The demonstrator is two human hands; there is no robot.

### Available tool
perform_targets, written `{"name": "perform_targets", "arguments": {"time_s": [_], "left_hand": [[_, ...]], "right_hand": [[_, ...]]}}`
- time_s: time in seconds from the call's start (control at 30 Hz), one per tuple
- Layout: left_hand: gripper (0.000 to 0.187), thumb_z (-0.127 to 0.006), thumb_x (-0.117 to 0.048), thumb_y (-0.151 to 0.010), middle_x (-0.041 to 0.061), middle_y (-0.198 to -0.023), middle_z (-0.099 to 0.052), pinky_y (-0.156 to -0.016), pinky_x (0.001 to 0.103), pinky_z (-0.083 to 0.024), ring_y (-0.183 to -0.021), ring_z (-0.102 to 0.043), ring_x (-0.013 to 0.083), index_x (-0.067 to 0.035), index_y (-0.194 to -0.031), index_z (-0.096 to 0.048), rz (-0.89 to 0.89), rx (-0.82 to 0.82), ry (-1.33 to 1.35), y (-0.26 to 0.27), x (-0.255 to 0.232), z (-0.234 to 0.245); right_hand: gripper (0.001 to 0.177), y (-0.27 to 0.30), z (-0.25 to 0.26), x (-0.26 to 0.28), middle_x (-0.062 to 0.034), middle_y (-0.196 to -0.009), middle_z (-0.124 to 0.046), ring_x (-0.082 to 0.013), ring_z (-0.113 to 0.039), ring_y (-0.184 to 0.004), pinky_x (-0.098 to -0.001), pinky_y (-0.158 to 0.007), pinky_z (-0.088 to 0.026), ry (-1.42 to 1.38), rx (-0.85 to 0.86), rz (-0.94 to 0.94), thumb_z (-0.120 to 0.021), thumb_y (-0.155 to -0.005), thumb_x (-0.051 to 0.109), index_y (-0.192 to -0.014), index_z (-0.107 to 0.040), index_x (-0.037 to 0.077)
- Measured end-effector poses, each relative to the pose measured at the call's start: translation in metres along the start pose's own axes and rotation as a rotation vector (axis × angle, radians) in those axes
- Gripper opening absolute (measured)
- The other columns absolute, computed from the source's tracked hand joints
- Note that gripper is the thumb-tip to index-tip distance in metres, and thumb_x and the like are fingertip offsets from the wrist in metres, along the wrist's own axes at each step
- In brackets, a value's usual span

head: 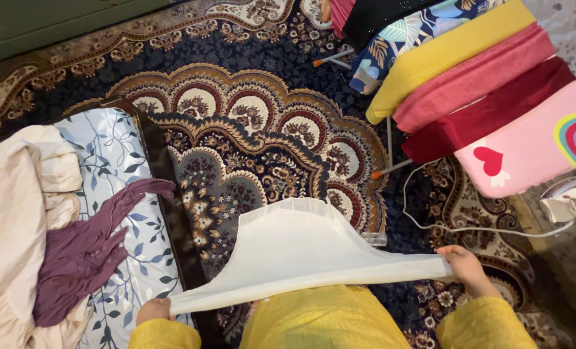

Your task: Organizing and hanging various scarves onto a multi-ring hanger in a bedroom.

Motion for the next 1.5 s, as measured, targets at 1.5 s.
{"name": "perform_targets", "arguments": {"time_s": [1.5], "left_hand": [[0.021, -0.076, 0.0, -0.086, 0.004, -0.094, -0.075, -0.073, 0.025, -0.06, -0.081, -0.072, 0.0095, -0.004, -0.104, -0.066, -1.532, 0.223, 0.712, 0.383, -0.402, 0.05]], "right_hand": [[0.014, 0.381, -0.119, 0.428, -0.0141, -0.115, -0.069, -0.0288, -0.069, -0.103, -0.0348, -0.081, -0.056, 0.321, 0.144, 1.733, -0.077, -0.081, 0.009, -0.09, -0.067, 0.007]]}}
Point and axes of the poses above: each hand's wrist, its own y-axis away from the middle knuckle, its own z-axis out of the back of the hand, x = y × z, the point moved 2 cm from there along -y, towards the middle knuckle
